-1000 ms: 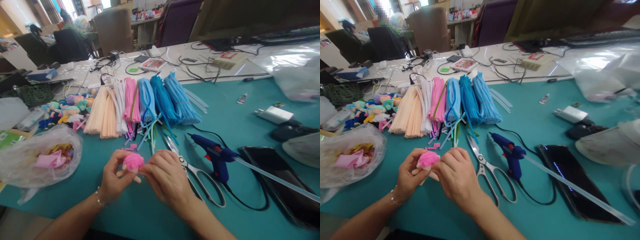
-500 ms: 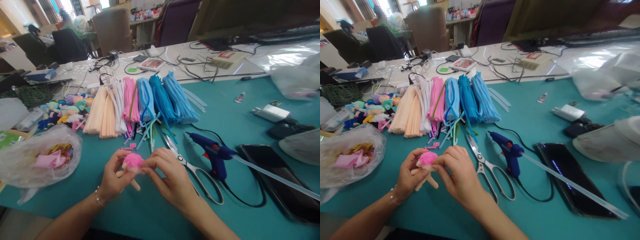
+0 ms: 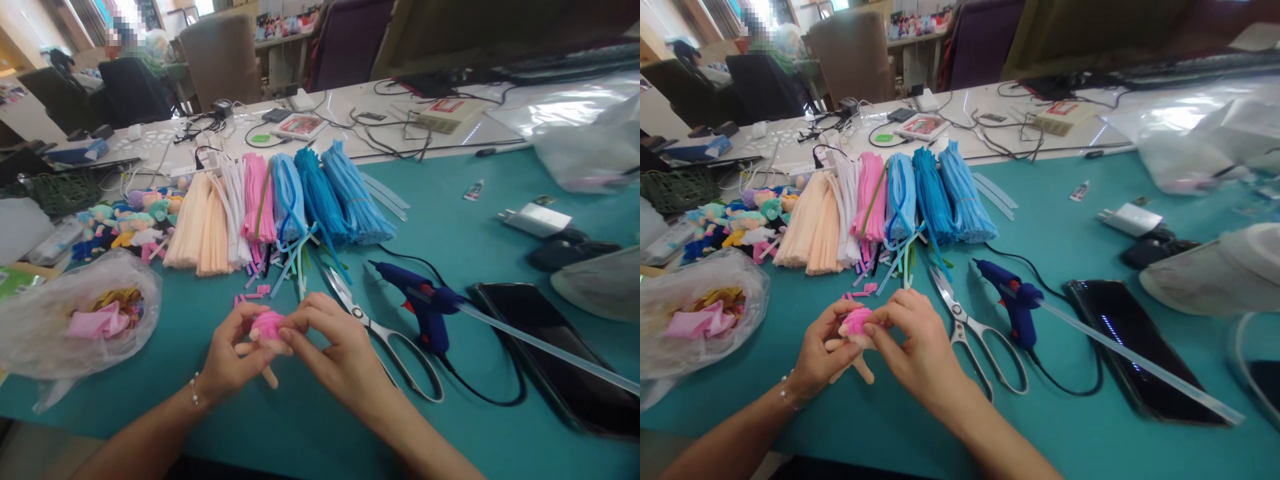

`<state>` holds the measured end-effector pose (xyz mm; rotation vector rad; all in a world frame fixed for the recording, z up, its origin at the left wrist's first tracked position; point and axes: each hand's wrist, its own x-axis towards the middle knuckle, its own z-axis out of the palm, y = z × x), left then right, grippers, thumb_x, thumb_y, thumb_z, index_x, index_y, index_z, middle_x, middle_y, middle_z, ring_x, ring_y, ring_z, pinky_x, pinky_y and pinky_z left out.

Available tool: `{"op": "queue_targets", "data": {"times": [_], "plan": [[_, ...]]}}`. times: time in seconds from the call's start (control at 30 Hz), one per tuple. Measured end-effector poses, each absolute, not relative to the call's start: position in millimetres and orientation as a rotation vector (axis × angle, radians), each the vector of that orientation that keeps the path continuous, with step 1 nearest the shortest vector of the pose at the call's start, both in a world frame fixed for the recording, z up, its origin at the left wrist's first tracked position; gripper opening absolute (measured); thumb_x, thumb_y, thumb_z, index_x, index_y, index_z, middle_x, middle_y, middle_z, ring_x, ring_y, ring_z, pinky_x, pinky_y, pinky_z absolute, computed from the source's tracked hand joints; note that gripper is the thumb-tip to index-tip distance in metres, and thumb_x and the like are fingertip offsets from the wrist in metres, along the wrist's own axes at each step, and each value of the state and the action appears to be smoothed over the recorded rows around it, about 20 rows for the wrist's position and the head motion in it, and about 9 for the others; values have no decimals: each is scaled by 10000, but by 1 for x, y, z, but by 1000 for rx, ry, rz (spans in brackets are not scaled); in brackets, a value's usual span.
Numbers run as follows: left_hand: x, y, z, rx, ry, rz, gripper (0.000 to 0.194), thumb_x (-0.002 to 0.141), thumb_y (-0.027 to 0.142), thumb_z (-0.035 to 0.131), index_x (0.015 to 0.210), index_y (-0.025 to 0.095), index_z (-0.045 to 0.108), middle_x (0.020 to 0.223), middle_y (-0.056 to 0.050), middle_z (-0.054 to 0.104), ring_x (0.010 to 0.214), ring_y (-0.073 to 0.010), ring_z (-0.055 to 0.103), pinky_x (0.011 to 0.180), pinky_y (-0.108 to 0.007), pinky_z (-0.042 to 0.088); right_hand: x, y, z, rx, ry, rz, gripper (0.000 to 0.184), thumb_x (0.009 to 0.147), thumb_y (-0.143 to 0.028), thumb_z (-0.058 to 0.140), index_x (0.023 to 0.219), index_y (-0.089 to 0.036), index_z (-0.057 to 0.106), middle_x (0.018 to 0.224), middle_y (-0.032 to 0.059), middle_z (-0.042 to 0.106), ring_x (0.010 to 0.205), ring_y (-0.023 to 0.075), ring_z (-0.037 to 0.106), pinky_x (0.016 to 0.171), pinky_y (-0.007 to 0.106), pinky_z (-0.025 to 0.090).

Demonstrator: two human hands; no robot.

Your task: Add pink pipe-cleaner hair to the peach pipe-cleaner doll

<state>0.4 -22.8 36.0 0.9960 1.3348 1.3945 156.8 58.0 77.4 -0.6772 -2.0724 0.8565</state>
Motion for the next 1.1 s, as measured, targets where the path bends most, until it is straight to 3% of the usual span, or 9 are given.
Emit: {"op": "queue_targets", "data": {"times": [0.3,0.57,0.77,1.1], "plan": [[-13,-19,28,1030,1259,1333,413,721,345,758,1091,204,639,921,-74,719,794,-233,714,600,-280,574,160,60,82,-729,-1981,988,149,888,-129,562,818,-185,682,683,5,570,691,163,577,614,289,451],[-11,-15,28,894,1232,1337,483,640,393,799,1038,167,646,847,-55,715,692,-181,670,602,-262,553,161,61,81,-715,-1952,1033,127,882,-166,587,788,-183,671,683,8,568,687,160,570,615,284,441],[-9,-14,28,711,1104,1344,482,634,344,804,1050,161,643,894,-70,710,773,-220,695,670,-297,560,159,65,82,-767,-1907,1103,148,881,-168,567,763,-190,654,681,8,587,689,159,573,619,277,437],[-4,-9,37,559,1094,1366,430,621,296,787,1006,175,636,847,-36,680,740,-193,691,611,-253,545,158,69,76,-877,-1873,1126,169,870,-205,558,711,-203,617,677,-2,579,673,157,571,643,280,431]]}}
